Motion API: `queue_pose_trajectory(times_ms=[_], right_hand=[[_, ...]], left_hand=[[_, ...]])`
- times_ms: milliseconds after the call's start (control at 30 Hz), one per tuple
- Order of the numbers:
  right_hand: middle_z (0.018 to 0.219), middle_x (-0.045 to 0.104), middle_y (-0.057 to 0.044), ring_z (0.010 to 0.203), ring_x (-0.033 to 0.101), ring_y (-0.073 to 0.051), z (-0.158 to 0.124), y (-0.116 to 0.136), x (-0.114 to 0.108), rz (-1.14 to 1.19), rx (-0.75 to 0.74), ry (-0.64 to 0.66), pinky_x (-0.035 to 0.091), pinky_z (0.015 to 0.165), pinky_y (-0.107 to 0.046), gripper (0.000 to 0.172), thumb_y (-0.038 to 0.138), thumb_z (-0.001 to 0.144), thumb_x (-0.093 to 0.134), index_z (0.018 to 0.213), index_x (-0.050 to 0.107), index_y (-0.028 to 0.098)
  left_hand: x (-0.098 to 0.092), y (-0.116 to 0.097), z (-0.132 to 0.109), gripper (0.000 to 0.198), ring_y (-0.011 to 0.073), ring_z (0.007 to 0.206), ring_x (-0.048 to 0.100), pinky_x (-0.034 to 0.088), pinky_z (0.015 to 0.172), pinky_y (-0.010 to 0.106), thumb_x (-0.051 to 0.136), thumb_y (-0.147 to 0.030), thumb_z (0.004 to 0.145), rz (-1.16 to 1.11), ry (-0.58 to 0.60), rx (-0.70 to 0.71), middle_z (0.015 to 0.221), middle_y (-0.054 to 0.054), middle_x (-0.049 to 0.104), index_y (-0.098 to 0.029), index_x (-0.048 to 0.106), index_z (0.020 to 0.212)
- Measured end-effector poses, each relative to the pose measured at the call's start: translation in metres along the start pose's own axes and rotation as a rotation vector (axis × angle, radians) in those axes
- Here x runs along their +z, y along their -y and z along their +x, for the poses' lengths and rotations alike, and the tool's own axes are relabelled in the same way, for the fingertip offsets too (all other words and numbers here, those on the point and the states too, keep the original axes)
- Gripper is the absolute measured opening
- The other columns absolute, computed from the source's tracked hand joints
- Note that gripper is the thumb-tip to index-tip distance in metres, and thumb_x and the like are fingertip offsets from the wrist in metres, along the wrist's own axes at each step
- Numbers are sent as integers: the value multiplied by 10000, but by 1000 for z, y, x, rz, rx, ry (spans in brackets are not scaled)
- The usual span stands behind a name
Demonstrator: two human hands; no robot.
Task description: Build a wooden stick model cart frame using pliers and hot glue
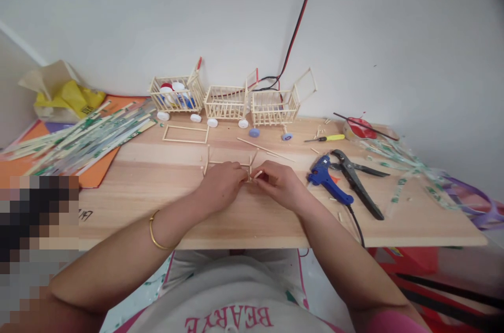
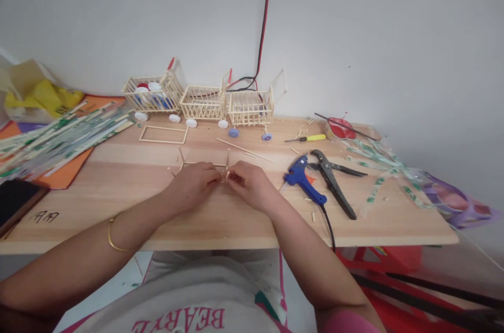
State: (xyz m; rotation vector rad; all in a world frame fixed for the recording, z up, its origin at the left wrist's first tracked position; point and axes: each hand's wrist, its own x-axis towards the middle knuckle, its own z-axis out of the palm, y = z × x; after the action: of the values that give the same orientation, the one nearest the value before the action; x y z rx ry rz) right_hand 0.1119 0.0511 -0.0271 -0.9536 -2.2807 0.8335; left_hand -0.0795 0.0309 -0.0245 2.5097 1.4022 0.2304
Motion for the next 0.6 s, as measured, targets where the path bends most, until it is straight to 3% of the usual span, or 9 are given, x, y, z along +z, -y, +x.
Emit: queue_pose_trajectory(times_ms=[600], right_hand=[[806, 617, -32, 715, 561, -132, -1, 2, -1, 4, 37, 6, 434, 649, -245, 123, 166, 829, 532, 890, 633, 197]], left_hand=[[3, 2, -2, 194, 184, 829, 572, 412, 717, 290, 433, -211, 879, 18, -22, 2, 820, 38, 601, -195, 622, 843]])
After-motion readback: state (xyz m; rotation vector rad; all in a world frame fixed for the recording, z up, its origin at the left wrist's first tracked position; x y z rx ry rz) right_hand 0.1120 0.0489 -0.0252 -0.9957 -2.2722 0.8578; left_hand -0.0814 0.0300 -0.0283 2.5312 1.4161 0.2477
